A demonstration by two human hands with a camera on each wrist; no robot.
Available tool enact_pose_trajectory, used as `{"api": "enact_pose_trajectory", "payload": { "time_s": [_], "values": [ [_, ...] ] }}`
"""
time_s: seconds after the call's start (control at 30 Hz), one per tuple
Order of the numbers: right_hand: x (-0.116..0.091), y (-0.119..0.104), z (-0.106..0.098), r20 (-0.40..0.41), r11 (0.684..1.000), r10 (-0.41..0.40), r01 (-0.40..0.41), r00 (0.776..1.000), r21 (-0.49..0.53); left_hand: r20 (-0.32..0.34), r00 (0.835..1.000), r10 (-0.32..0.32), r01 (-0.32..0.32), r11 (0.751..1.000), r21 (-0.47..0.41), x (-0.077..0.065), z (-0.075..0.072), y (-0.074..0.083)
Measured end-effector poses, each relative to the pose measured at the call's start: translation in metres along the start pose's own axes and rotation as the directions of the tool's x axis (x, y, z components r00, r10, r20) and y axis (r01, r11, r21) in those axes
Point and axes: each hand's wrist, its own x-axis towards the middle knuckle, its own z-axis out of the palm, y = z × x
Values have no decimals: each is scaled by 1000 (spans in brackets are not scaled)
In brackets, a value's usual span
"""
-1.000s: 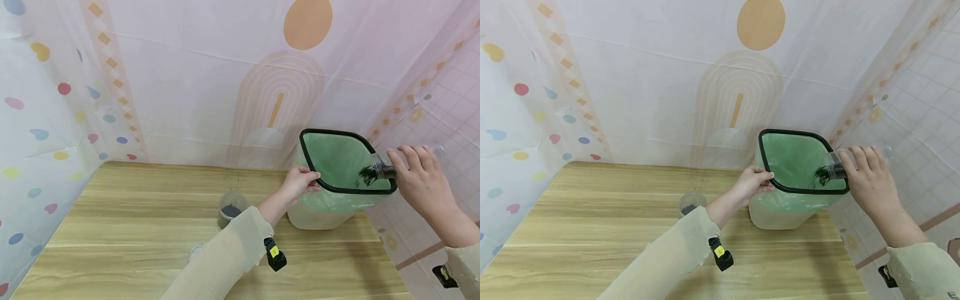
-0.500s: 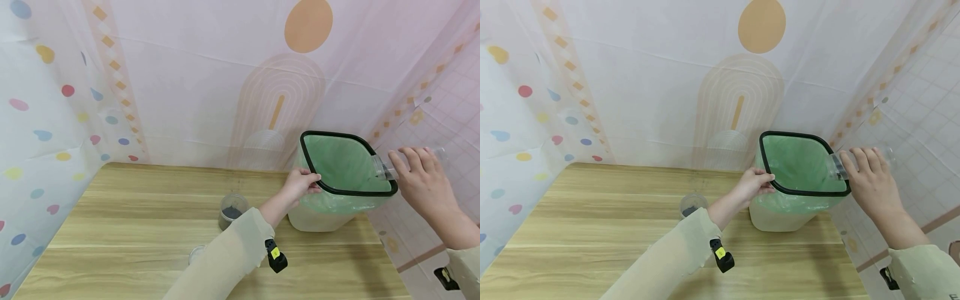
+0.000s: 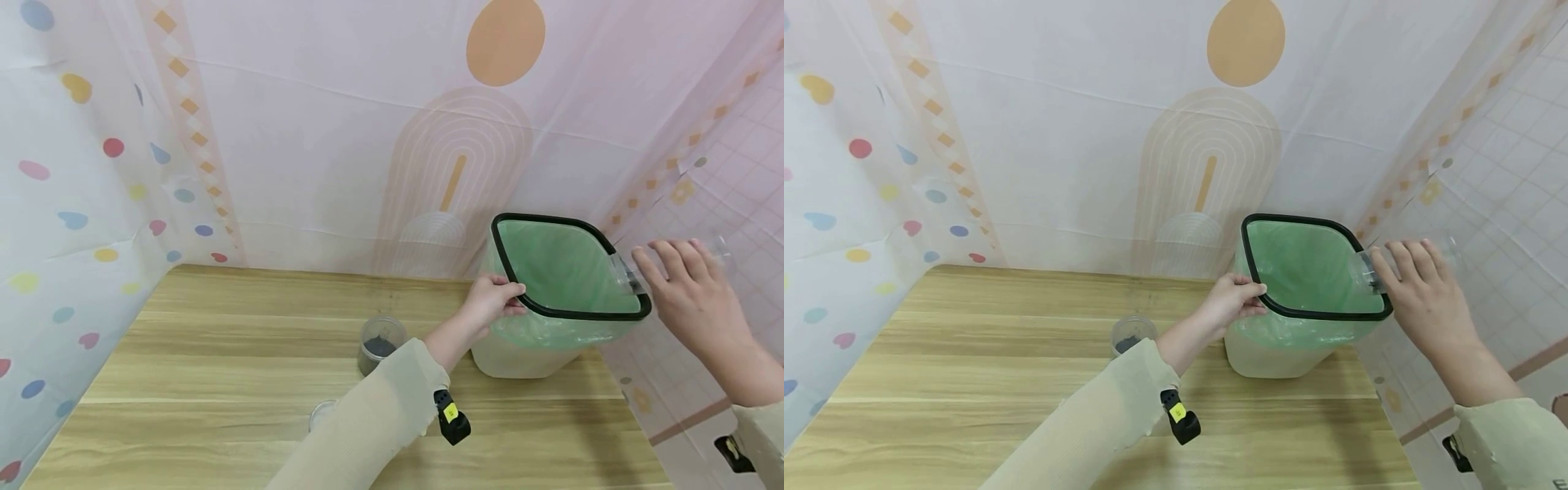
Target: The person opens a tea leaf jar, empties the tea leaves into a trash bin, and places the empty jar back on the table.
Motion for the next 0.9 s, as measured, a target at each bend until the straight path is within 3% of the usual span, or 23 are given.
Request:
{"api": "enact_pose_trajectory", "payload": {
  "time_s": [0.43,0.67,0.9],
  "values": [
    [-1,5,1,86,992,-109,114,990,-59,-1,1000,7,-7,1000,7,3,3,0],
    [-2,0,0,152,981,-170,183,974,-72,-19,1000,-5,5,1000,11,4,3,-2],
    [-2,-3,3,138,971,-214,226,967,-75,-36,999,4,-4,1000,17,4,3,-2]
  ]
}}
